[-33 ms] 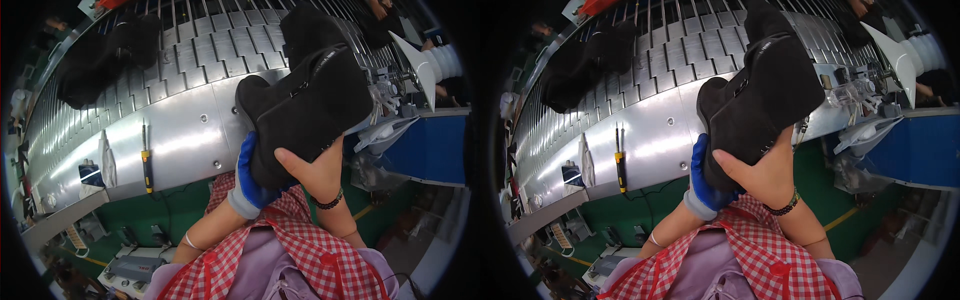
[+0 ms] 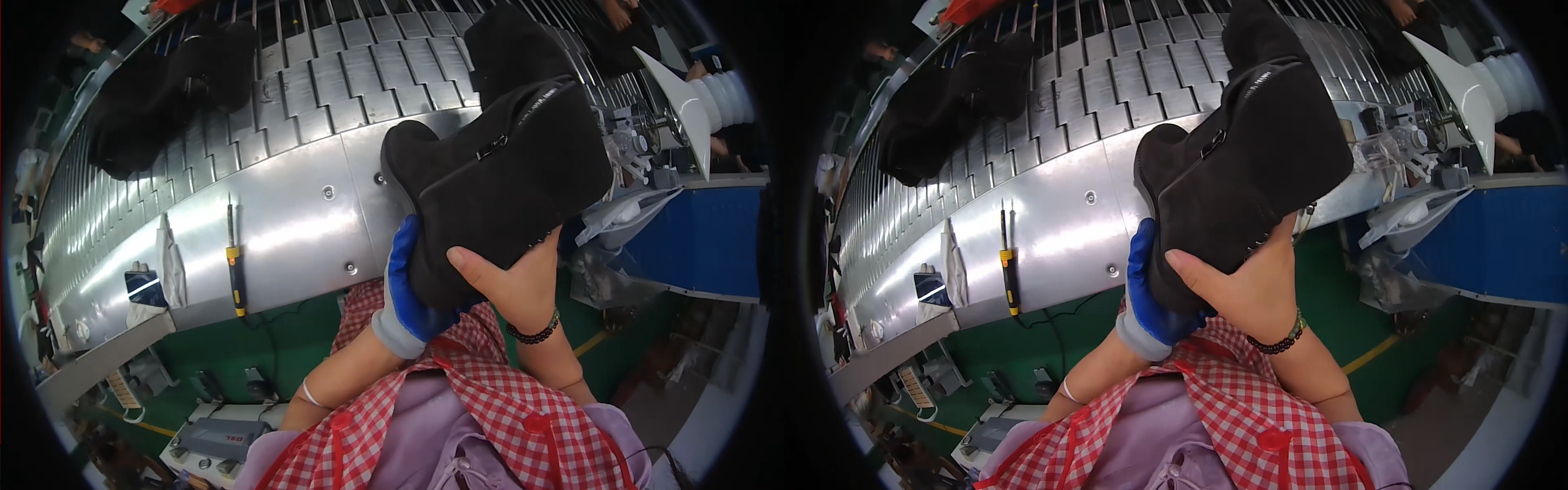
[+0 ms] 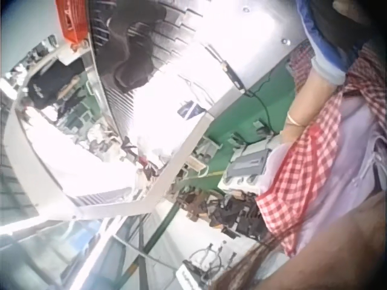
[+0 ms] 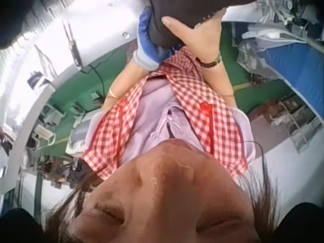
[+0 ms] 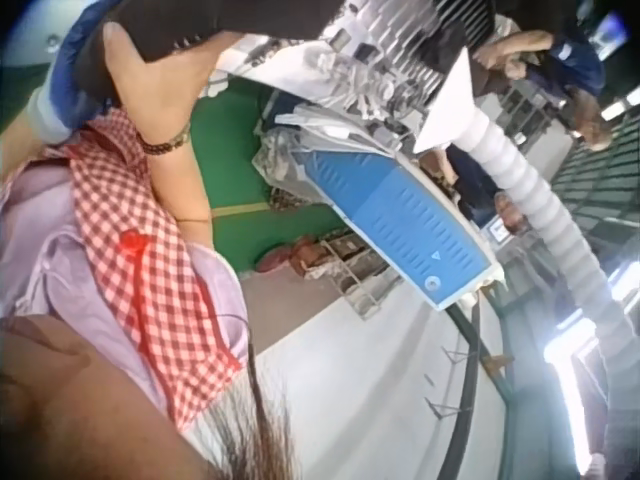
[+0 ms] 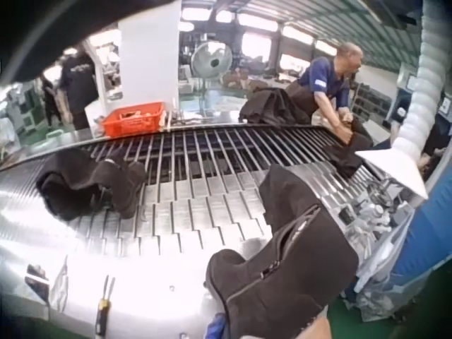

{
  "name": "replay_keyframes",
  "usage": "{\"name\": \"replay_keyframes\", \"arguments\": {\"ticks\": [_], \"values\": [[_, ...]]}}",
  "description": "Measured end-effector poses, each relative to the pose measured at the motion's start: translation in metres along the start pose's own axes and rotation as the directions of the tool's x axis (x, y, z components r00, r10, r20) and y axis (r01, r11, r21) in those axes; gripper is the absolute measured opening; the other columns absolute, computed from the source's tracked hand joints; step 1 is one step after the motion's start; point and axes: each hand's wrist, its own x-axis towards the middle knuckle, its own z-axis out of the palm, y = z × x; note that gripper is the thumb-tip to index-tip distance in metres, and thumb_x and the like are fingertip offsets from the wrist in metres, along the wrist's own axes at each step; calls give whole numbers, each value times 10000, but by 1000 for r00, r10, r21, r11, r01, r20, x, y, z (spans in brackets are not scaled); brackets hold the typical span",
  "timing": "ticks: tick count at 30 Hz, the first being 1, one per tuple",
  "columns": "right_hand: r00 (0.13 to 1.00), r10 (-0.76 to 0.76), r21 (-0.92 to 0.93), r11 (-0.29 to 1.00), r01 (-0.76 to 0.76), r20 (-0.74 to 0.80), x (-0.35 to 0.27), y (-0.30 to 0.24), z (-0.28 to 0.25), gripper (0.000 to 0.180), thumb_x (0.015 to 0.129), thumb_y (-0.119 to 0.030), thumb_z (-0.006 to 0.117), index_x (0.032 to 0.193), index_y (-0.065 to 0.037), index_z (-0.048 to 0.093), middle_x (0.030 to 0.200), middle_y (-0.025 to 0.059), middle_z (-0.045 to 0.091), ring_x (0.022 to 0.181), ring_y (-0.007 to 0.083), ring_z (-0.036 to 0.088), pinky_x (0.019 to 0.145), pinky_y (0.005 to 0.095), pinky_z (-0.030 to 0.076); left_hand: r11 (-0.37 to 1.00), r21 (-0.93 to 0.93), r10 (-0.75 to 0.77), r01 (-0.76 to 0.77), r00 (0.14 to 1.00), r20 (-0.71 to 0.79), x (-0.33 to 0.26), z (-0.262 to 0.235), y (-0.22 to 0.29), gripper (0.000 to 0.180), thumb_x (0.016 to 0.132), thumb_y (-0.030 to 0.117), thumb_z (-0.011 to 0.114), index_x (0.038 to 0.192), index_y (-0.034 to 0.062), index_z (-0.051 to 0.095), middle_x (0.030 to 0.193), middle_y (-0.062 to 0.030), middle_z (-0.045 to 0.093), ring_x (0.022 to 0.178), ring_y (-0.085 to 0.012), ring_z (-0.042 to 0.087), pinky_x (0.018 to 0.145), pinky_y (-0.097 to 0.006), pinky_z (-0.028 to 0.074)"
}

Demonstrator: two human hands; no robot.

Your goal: The person uses a yellow-handled tool to scrape and clean the surface of a black suede boot on a metal workbench. They then use a pneumatic rotary tool to buff the boot's surface and edges. The person handles multiple boots, moving them on the bench and rotating them to access different areas for finishing.

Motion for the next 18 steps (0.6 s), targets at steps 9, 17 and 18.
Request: {"name": "replay_keyframes", "arguments": {"ticks": [9,17,18], "values": [[994,-7,-43,999,12,113,-2,5,-5,574,719,-74,807,1209,56,539,1148,154,624,1051,248,636,942,358,492,962,-262,-19,74,978,206,1,-22,-3,635,978,544,417,1436,106,451,1436,-120,503,1294,-284,511,1105,-452,394],[975,9,-68,998,6,221,-10,14,-20,642,757,-104,796,1300,53,491,1237,155,591,1129,241,598,983,372,467,987,-147,-33,68,973,230,3,-35,0,595,995,466,437,1443,75,429,1445,-132,488,1315,-287,492,1130,-446,367],[968,-9,-103,994,37,253,-14,21,-30,707,776,-118,788,1367,48,436,1305,161,555,1183,242,568,1017,380,444,987,-137,-43,81,965,260,4,-40,3,582,999,441,447,1444,68,423,1447,-134,485,1315,-288,491,1134,-442,364]]}}
